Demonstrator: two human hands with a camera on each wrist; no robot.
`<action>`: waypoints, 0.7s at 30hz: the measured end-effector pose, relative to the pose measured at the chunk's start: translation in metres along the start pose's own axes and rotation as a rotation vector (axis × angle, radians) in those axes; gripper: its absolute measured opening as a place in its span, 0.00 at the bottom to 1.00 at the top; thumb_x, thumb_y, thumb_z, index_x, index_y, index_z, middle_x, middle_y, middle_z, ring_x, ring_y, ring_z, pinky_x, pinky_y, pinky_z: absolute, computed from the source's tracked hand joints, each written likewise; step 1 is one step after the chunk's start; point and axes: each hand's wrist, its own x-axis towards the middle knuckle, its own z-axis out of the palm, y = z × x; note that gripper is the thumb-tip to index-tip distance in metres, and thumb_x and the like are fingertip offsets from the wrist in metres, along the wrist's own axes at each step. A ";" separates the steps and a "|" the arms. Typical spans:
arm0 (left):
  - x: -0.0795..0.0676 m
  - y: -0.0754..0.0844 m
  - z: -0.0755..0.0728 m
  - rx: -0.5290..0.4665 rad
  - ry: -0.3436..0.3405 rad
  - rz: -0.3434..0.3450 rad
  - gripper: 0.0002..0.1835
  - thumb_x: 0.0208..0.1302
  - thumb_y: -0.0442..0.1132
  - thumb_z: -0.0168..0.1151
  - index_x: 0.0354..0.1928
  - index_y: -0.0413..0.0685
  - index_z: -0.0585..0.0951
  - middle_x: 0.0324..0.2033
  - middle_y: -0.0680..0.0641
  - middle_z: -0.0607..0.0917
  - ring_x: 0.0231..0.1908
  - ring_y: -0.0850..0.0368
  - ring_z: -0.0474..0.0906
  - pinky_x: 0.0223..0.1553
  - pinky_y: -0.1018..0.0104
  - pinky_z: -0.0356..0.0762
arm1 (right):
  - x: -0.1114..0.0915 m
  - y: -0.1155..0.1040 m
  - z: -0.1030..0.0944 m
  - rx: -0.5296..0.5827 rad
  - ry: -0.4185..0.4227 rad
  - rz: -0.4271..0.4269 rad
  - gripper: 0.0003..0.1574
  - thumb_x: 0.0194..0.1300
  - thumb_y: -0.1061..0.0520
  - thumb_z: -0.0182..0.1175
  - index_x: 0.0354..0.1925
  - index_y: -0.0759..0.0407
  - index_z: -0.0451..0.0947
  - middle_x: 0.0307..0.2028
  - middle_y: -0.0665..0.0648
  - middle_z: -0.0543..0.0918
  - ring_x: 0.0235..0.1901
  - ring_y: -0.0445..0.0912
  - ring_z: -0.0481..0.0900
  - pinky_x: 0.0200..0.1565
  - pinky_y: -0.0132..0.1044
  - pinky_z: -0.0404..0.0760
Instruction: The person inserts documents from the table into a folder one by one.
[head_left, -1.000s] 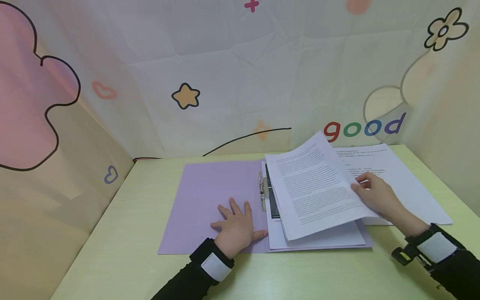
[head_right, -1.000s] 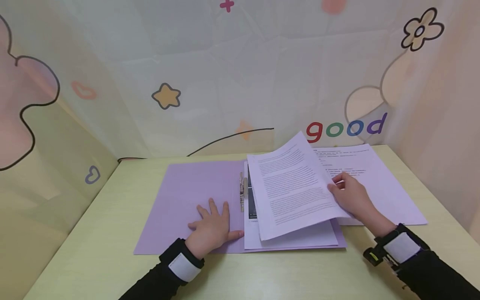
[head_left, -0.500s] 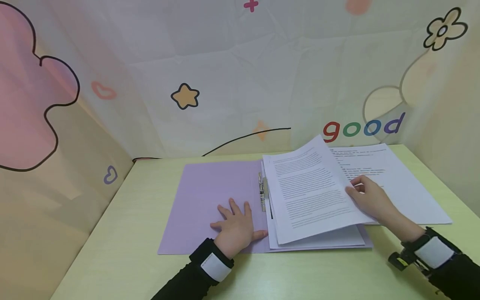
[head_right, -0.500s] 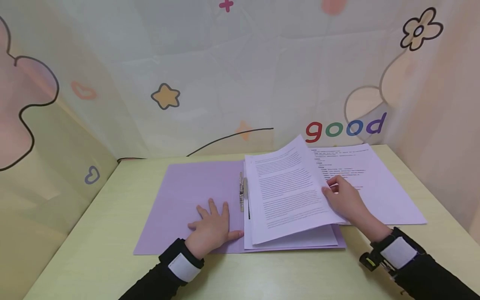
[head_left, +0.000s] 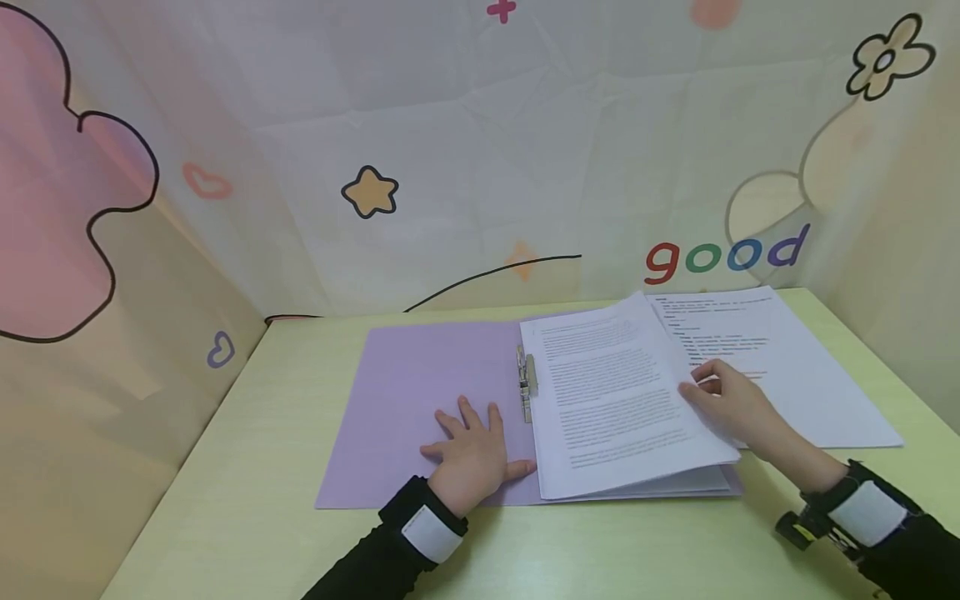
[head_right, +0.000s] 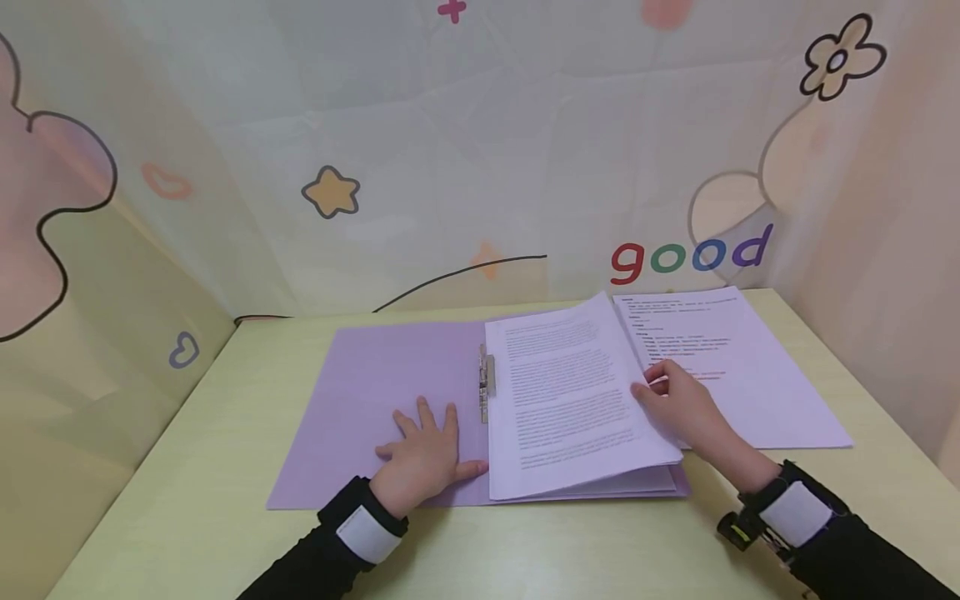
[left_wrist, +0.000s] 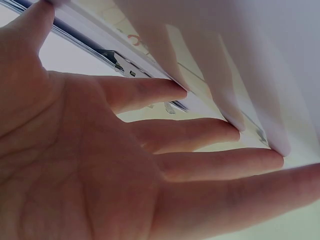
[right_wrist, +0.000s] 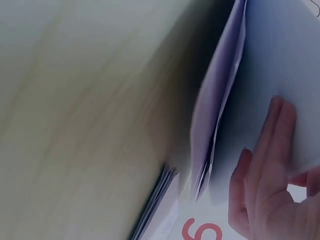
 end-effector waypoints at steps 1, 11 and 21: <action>0.000 0.000 0.000 0.000 0.003 0.001 0.55 0.45 0.78 0.54 0.70 0.50 0.63 0.67 0.30 0.60 0.62 0.23 0.57 0.39 0.29 0.70 | -0.001 0.000 0.000 0.000 -0.010 0.004 0.27 0.69 0.45 0.52 0.49 0.69 0.65 0.47 0.75 0.74 0.44 0.62 0.74 0.41 0.47 0.71; 0.001 0.002 -0.001 -0.014 -0.018 -0.010 0.55 0.45 0.78 0.54 0.71 0.50 0.62 0.67 0.29 0.58 0.62 0.23 0.56 0.40 0.28 0.68 | 0.000 0.006 0.001 -0.080 -0.049 -0.025 0.27 0.65 0.46 0.59 0.46 0.68 0.69 0.39 0.68 0.78 0.34 0.52 0.75 0.32 0.38 0.73; 0.003 0.001 0.000 -0.026 -0.032 -0.007 0.55 0.45 0.77 0.54 0.71 0.49 0.62 0.67 0.29 0.57 0.62 0.22 0.55 0.40 0.28 0.68 | 0.000 0.012 -0.001 -0.203 -0.095 -0.082 0.23 0.64 0.47 0.60 0.41 0.68 0.75 0.30 0.57 0.78 0.27 0.47 0.72 0.27 0.38 0.72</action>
